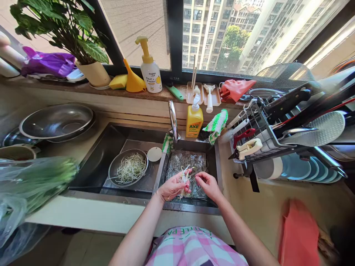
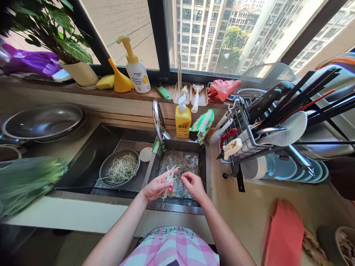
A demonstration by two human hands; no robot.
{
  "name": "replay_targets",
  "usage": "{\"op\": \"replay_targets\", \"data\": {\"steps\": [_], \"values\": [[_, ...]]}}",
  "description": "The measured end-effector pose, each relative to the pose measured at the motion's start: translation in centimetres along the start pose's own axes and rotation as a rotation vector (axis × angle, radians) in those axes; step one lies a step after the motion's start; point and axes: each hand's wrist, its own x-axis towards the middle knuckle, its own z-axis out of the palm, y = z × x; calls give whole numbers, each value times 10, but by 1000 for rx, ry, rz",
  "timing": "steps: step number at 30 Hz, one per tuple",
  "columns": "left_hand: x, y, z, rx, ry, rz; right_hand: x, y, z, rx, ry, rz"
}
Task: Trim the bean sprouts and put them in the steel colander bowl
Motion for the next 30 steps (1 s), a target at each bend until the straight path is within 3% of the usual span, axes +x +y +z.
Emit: {"op": "replay_targets", "data": {"steps": [5, 14, 21, 24, 27, 30], "values": [[6, -4, 0, 96, 49, -48, -7, -29, 6, 191, -74, -40], [8, -8, 0, 238, 93, -107, -5, -32, 3, -49, -214, 7], [2, -6, -6, 139, 86, -98, 7, -30, -12, -12, -169, 24], [0, -6, -8, 102, 93, -85, 11, -22, -18, -204, -43, -2], [2, -6, -9, 102, 117, -74, 7, -20, -14, -403, 90, -122], [6, -8, -10, 116, 118, -53, 0, -26, -5, -346, -11, -201]]}}
